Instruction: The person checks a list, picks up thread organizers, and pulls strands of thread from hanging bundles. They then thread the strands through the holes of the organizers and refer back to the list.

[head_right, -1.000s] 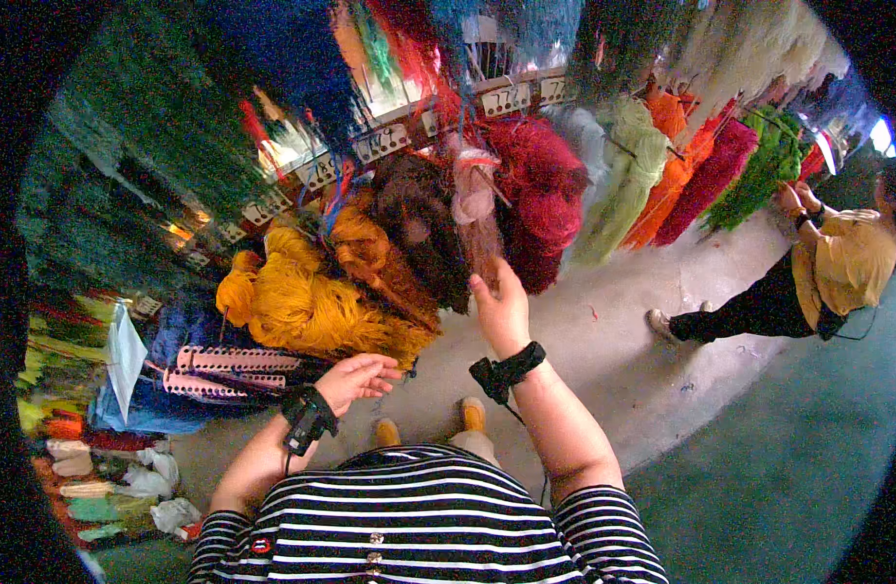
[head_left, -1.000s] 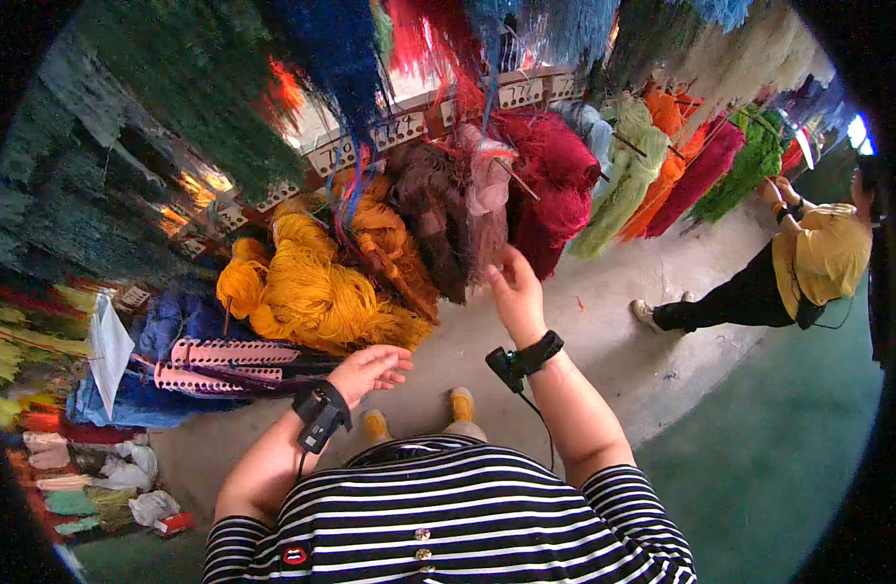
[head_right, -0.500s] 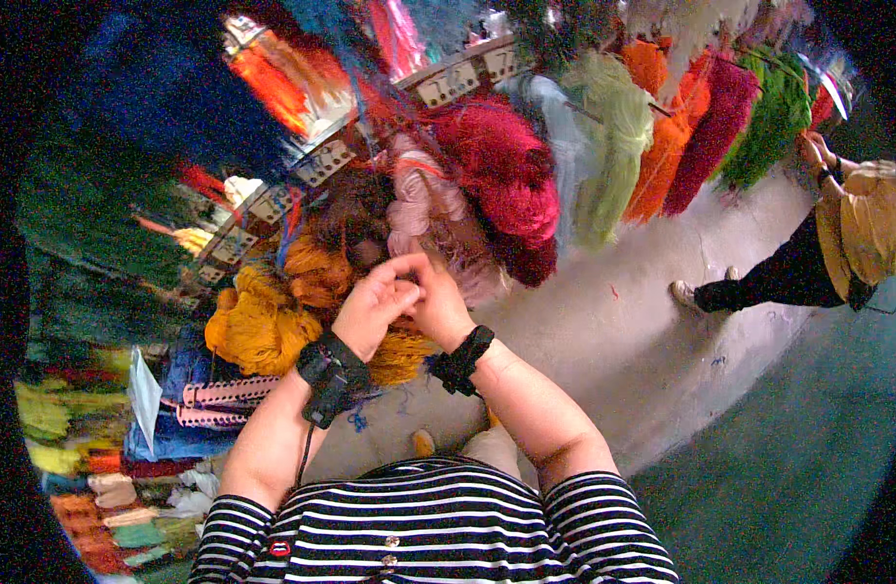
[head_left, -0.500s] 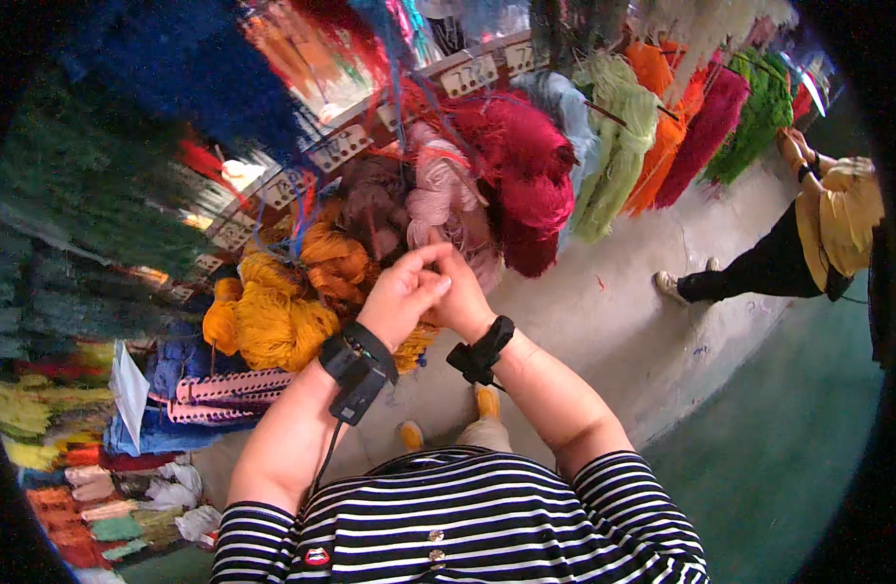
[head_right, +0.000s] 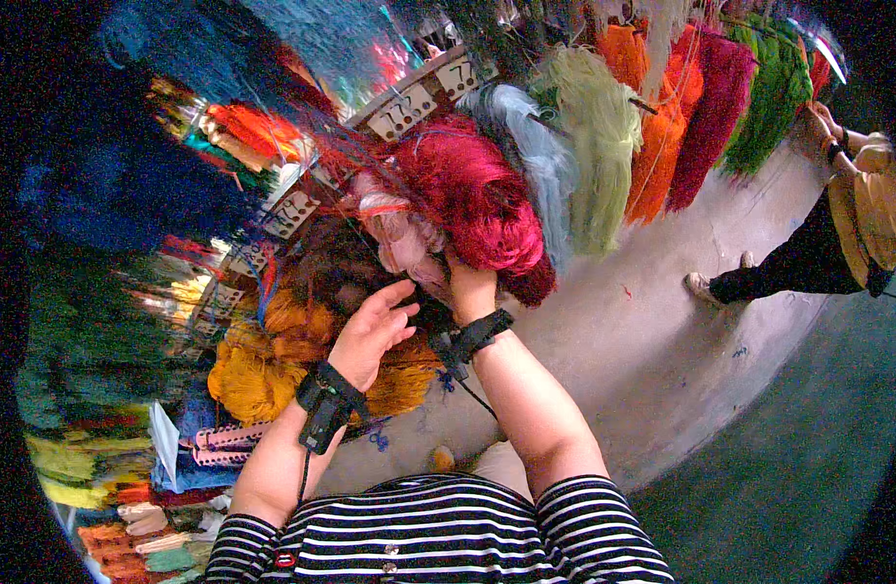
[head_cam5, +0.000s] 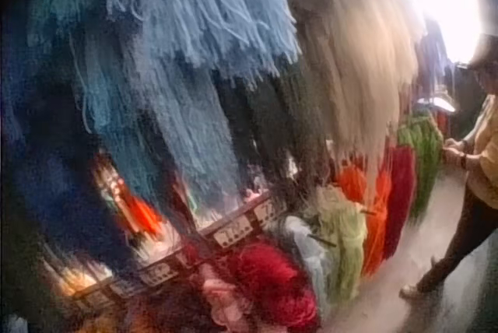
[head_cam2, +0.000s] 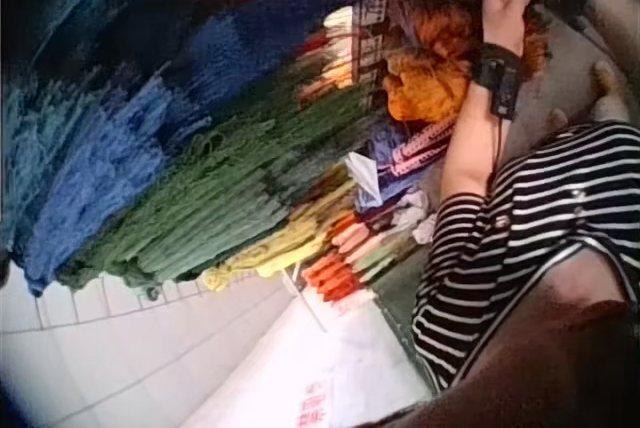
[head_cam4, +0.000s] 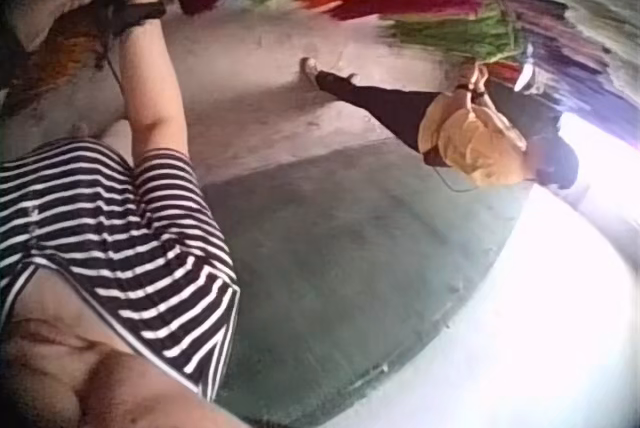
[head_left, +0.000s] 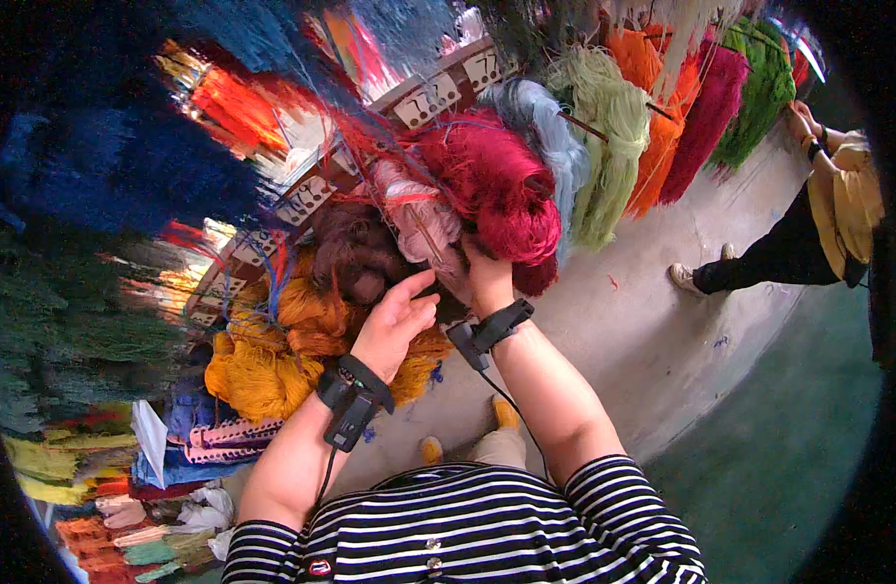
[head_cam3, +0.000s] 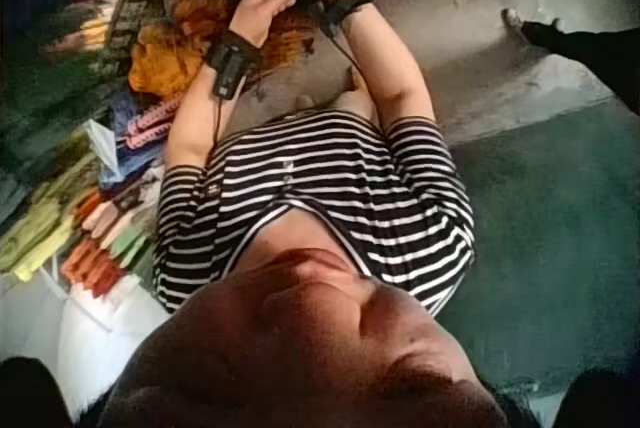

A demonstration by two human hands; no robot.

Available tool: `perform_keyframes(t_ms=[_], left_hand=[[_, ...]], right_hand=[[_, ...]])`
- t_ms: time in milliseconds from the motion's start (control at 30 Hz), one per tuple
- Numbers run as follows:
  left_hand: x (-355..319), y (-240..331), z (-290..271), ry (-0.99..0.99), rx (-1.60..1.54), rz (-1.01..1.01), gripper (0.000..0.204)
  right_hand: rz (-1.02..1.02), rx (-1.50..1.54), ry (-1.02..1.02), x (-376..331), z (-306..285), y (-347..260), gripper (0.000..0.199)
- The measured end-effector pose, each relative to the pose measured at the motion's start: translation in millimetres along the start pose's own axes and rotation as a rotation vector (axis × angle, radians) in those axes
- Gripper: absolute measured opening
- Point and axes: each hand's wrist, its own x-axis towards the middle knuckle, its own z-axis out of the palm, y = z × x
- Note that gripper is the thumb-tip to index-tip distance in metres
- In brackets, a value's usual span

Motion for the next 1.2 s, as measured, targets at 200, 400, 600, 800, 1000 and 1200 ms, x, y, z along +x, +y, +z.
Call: perform_keyframes(t_ms=[200, 400, 600, 800, 1000, 1200], left_hand=[[5, 0, -7, 0.083, -0.064, -0.05, 0.039], [4, -3, -5, 0.097, -0.068, -0.043, 0.032], [1, -7, -5, 0.09, -0.051, -0.066, 0.029], [2, -9, -4, 0.079, -0.033, -0.075, 0.027], [4, -11, -1, 0.076, -0.035, -0.096, 0.025], [-3, -15, -9, 0.109, -0.042, -0.105, 0.024]], right_hand=[[0.432, 0.472, -0.089, 1, 15, -28, 0.026], [0.521, 0.576, -0.106, -9, -6, -22, 0.019], [0.465, 0.408, -0.189, -25, -36, -44, 0.017], [0.513, 0.354, -0.163, -28, -49, -39, 0.018], [0.437, 0.127, -0.109, -12, -30, -39, 0.017], [0.407, 0.458, -0.191, -15, 5, -97, 0.024]])
